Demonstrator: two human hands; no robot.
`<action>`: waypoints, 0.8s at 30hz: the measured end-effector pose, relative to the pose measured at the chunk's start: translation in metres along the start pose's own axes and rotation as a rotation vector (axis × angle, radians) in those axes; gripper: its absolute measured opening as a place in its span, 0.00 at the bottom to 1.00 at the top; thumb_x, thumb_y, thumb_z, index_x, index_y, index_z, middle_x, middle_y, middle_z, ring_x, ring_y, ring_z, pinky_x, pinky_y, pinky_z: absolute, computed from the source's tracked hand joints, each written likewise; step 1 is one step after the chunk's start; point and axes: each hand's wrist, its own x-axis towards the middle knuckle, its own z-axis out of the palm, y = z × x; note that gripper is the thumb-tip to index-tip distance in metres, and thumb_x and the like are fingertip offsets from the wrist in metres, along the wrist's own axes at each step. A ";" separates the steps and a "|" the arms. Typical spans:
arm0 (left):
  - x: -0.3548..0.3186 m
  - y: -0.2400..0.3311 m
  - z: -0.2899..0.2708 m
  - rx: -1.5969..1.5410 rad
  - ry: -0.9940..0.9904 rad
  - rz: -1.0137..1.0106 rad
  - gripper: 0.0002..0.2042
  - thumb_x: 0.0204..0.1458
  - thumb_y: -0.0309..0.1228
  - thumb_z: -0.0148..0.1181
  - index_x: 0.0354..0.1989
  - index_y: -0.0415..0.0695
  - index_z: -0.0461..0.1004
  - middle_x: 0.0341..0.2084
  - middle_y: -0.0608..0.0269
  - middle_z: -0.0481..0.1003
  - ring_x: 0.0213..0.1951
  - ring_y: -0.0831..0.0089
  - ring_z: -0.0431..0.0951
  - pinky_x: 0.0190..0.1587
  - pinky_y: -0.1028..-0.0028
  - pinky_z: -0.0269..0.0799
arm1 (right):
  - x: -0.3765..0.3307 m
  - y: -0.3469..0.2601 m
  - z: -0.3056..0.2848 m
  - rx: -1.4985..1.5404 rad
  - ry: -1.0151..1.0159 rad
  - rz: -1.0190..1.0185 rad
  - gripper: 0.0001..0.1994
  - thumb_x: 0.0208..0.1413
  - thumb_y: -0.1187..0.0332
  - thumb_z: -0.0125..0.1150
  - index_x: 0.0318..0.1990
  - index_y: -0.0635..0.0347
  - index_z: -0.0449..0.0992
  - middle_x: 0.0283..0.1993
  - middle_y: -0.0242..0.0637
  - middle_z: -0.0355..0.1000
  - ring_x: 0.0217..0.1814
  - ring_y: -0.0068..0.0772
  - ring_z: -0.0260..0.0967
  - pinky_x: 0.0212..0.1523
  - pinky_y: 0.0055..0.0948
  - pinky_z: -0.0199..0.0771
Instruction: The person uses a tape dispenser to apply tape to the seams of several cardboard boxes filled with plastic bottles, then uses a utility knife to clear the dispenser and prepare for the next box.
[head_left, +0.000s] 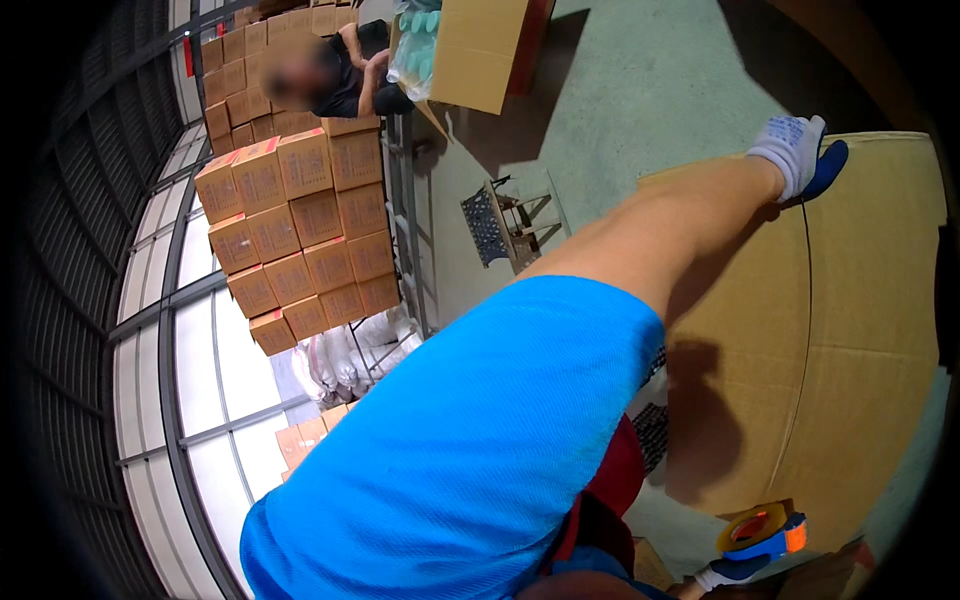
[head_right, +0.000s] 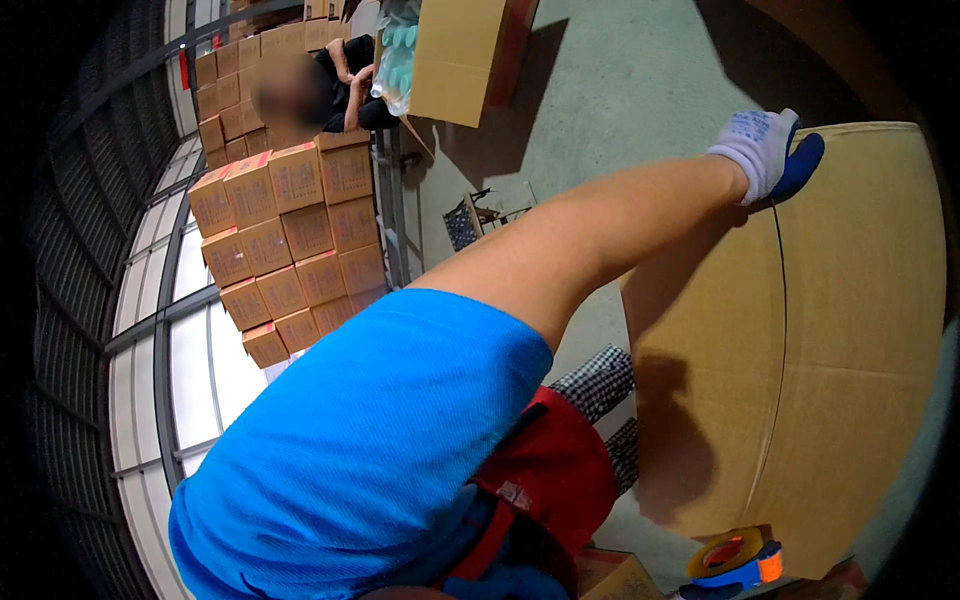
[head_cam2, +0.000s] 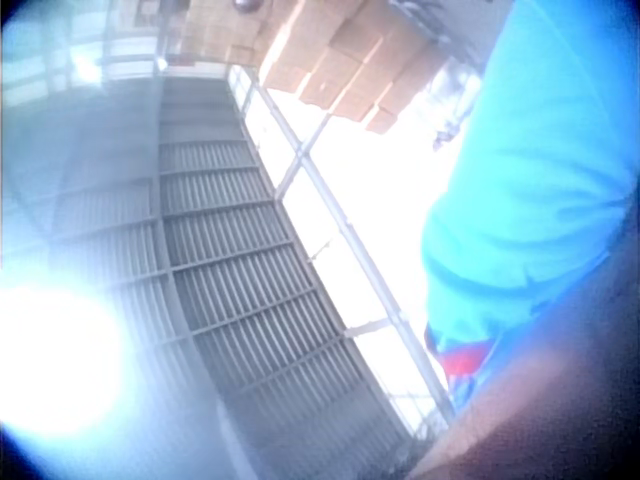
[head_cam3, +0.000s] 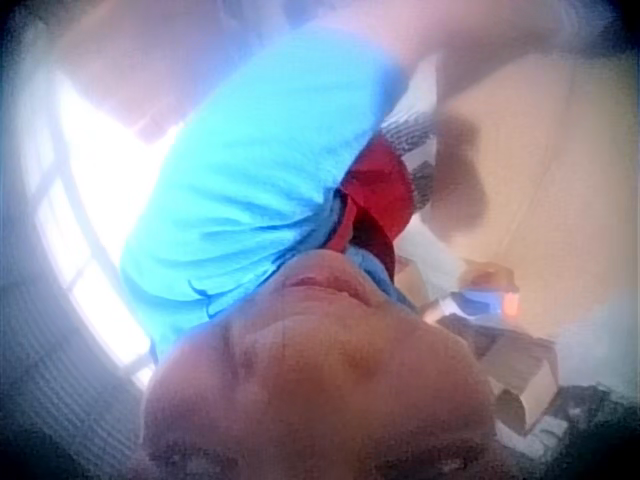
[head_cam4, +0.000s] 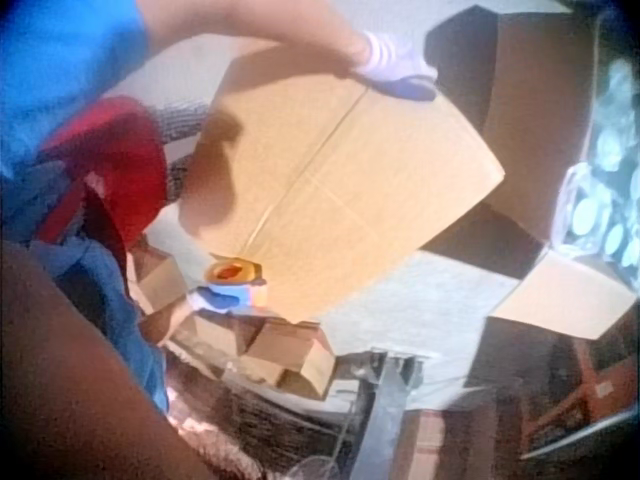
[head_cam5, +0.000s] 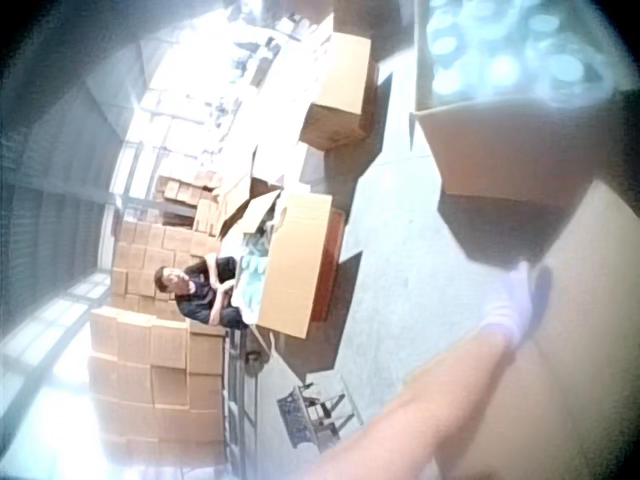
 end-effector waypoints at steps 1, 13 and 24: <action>0.004 -0.003 0.004 0.023 0.033 0.028 0.30 0.59 0.49 0.44 0.58 0.32 0.63 0.31 0.43 0.78 0.24 0.53 0.81 0.26 0.61 0.79 | 0.001 0.000 0.000 0.001 -0.001 -0.005 0.28 0.69 0.56 0.41 0.66 0.70 0.57 0.68 0.41 0.58 0.65 0.38 0.60 0.67 0.36 0.56; 0.014 -0.017 0.019 0.063 0.188 0.088 0.30 0.57 0.51 0.44 0.56 0.36 0.66 0.32 0.43 0.78 0.35 0.49 0.80 0.42 0.61 0.75 | -0.014 -0.030 -0.008 0.032 -0.076 -0.069 0.28 0.69 0.55 0.41 0.67 0.70 0.56 0.68 0.40 0.58 0.65 0.38 0.59 0.68 0.35 0.55; 0.029 -0.018 0.007 -0.021 0.065 0.174 0.28 0.57 0.51 0.46 0.52 0.36 0.68 0.41 0.43 0.74 0.46 0.47 0.73 0.50 0.58 0.68 | 0.032 -0.454 0.085 1.059 -0.020 0.001 0.29 0.69 0.53 0.41 0.67 0.68 0.56 0.68 0.39 0.57 0.67 0.36 0.56 0.70 0.37 0.50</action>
